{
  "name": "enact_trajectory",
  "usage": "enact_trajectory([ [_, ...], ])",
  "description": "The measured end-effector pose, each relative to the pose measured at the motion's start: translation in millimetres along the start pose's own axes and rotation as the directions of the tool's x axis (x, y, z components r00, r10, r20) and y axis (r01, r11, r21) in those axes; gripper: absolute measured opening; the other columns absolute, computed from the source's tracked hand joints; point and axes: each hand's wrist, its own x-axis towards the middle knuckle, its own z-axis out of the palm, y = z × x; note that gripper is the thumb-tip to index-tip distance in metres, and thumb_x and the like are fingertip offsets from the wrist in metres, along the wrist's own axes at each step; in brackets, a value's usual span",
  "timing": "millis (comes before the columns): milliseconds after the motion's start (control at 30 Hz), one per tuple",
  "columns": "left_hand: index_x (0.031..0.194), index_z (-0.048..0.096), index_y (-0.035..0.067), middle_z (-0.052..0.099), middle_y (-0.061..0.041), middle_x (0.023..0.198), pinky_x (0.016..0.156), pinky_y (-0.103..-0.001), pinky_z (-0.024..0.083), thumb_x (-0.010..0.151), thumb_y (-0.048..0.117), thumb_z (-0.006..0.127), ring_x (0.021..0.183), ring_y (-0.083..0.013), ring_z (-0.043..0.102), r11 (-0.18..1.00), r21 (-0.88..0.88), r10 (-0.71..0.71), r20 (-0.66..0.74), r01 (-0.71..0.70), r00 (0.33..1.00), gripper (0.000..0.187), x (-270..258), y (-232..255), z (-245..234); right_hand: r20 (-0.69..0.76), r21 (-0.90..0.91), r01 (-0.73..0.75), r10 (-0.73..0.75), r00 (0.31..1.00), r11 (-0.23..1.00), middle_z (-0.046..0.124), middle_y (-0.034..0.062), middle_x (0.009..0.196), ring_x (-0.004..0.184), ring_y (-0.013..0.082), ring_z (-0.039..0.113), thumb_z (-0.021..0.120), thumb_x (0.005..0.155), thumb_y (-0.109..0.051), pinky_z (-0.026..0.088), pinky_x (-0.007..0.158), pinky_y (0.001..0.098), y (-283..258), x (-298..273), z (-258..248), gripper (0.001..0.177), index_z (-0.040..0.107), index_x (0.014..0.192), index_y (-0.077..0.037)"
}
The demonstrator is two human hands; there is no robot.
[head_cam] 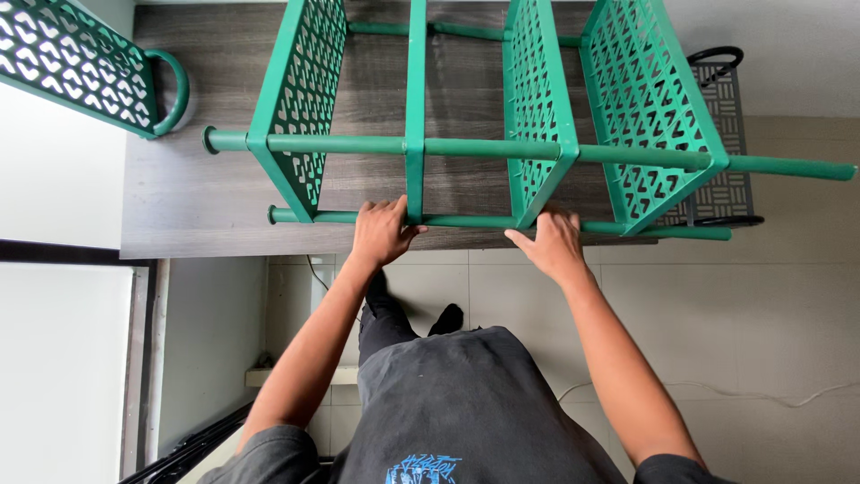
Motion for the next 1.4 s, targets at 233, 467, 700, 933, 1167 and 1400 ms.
enact_trajectory([
  [233,0.097,0.055,0.007,0.065,-0.01,0.071,0.071,-0.044,0.045,0.086,0.052,0.077,0.073,-0.0304,0.065,0.998,-0.059,-0.013,0.001,0.013,1.0,0.051,8,6,-7,-0.443,0.176,0.4,-0.29,0.848,0.9,0.06,0.0162,0.122,0.117,0.0329,0.06,0.081,0.088,-0.015,0.05,0.102,0.0455,-76,-23,13,0.034,0.065,0.115,-0.003],
  [467,0.097,0.055,0.007,0.067,-0.012,0.079,0.072,-0.047,0.047,0.086,0.035,0.08,0.078,-0.0362,0.066,0.988,-0.115,0.096,-0.034,-0.099,0.995,0.039,1,-4,-5,0.324,0.07,0.293,-0.3,0.897,0.953,0.074,0.013,0.089,0.085,0.0386,0.07,0.066,0.096,-0.048,0.053,0.076,0.0539,-85,51,46,0.036,0.072,0.106,-0.014],
  [700,0.094,0.054,0.006,0.068,-0.012,0.08,0.074,-0.047,0.047,0.085,0.028,0.08,0.08,-0.0359,0.066,0.994,-0.107,0.026,-0.045,-0.031,0.999,0.034,4,4,15,0.5,0.085,0.194,-0.21,0.84,0.977,0.075,0.0144,0.084,0.082,0.0415,0.07,0.065,0.095,-0.047,0.053,0.077,0.0555,-80,60,46,0.034,0.076,0.097,-0.015],
  [933,0.095,0.055,0.008,0.068,-0.012,0.078,0.075,-0.047,0.048,0.084,0.031,0.081,0.082,-0.0346,0.067,0.991,-0.135,0.003,-0.012,-0.005,1.0,0.036,-1,0,22,0.304,0.094,0.179,-0.199,0.932,0.979,0.075,0.0124,0.091,0.089,0.0384,0.069,0.069,0.091,-0.045,0.049,0.077,0.0568,-80,44,58,0.032,0.076,0.099,-0.014],
  [1167,0.094,0.056,0.008,0.065,-0.009,0.079,0.077,-0.046,0.045,0.086,0.035,0.08,0.083,-0.032,0.063,0.991,-0.125,-0.041,-0.002,0.041,0.999,0.037,-6,-9,58,-0.38,0.394,0.298,-0.141,0.914,0.87,0.071,0.0098,0.104,0.098,0.0267,0.068,0.069,0.095,-0.012,0.054,0.086,0.043,-53,0,94,0.011,0.072,0.104,-0.007],
  [1400,0.097,0.058,0.01,0.065,-0.01,0.081,0.08,-0.045,0.044,0.086,0.033,0.08,0.085,-0.0316,0.062,0.982,-0.151,-0.109,0.038,0.114,0.993,0.034,-6,-31,83,-0.186,0.786,-0.172,0.493,0.85,0.593,0.06,0.0039,0.11,0.084,0.0157,0.064,0.066,0.09,-0.007,0.054,0.075,0.0335,21,-22,105,0.041,0.051,0.128,-0.003],
])
